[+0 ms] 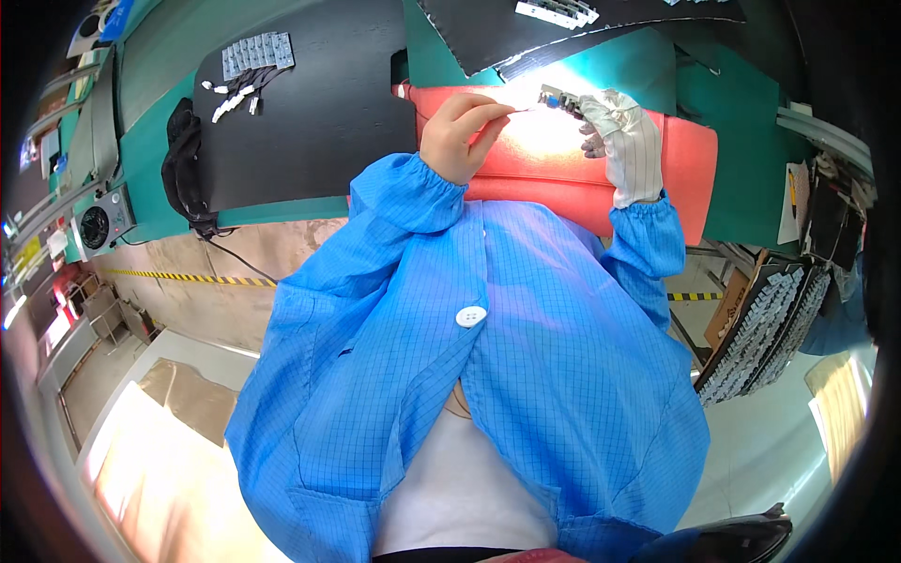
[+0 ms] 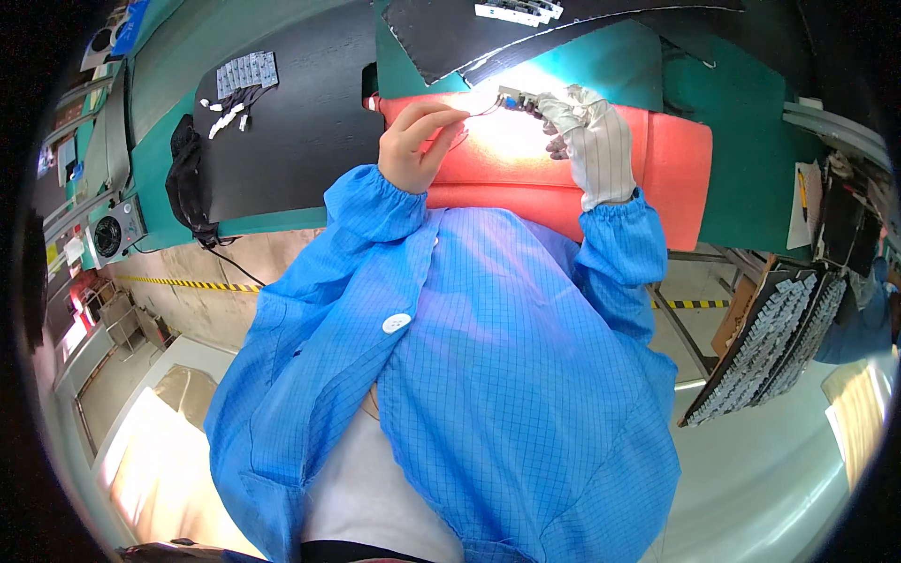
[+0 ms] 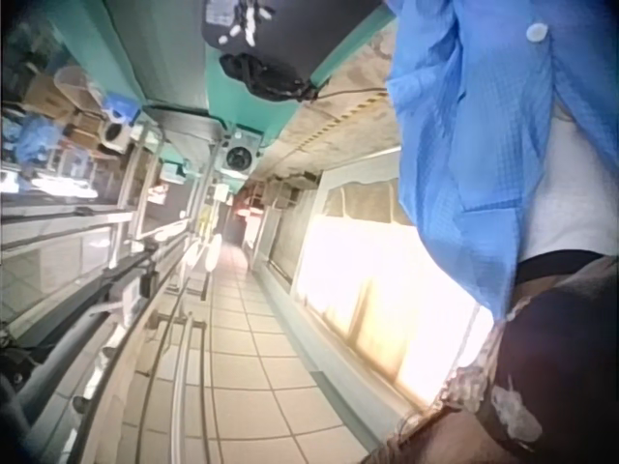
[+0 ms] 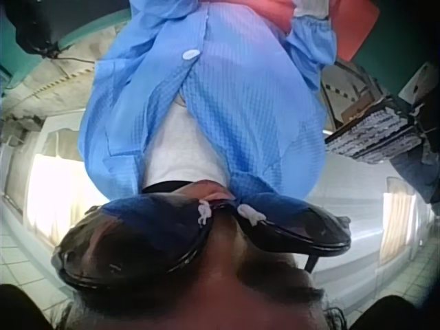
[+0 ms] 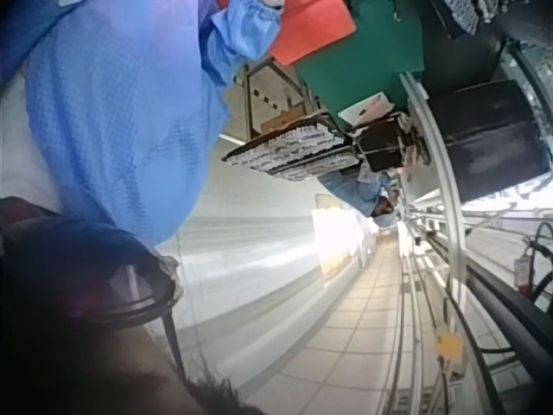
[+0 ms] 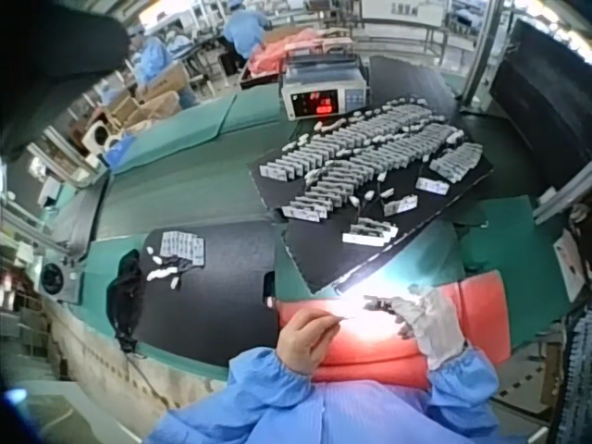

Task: Inspecting and assembling small electronic circuit board components at a manual assembly station.

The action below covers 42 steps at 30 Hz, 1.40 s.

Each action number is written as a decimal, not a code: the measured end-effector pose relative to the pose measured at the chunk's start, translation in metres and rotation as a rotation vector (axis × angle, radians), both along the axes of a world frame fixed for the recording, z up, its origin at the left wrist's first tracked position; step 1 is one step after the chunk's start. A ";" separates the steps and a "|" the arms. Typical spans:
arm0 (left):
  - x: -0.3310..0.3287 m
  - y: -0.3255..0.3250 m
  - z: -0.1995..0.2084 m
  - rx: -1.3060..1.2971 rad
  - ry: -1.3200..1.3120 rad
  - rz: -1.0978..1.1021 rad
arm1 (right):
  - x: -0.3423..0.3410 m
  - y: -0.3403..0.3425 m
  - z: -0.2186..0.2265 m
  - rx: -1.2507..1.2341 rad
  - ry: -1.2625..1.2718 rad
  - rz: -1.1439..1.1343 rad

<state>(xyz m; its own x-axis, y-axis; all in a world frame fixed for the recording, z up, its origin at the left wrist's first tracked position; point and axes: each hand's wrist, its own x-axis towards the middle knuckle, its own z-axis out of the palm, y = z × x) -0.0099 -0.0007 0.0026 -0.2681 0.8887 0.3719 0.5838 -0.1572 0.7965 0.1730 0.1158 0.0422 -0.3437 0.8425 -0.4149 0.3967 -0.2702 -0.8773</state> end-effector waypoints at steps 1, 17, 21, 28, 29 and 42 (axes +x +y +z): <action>0.000 0.001 0.000 -0.005 -0.016 0.002 | 0.000 -0.002 -0.001 0.037 -0.006 0.004; -0.088 -0.008 0.011 0.025 0.059 0.384 | -0.071 0.068 -0.034 1.452 -0.436 0.074; -0.170 -0.039 -0.024 -0.024 0.410 0.508 | -0.067 0.070 -0.033 1.444 -0.311 0.087; -0.176 -0.034 -0.013 -0.022 0.530 0.646 | -0.055 0.028 -0.009 0.991 0.202 0.357; -0.154 -0.027 -0.006 -0.028 0.365 0.565 | -0.052 0.016 -0.007 0.815 0.225 0.409; -0.025 0.015 0.000 -0.336 -0.260 -0.184 | -0.010 -0.005 -0.008 -0.375 0.775 0.162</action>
<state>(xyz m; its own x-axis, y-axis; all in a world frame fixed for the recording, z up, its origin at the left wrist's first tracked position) -0.0353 0.0140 0.0021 -0.1404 0.9901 -0.0039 0.3447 0.0525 0.9373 0.1629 0.1104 0.0342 -0.7474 0.6133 -0.2553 -0.2153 -0.5872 -0.7803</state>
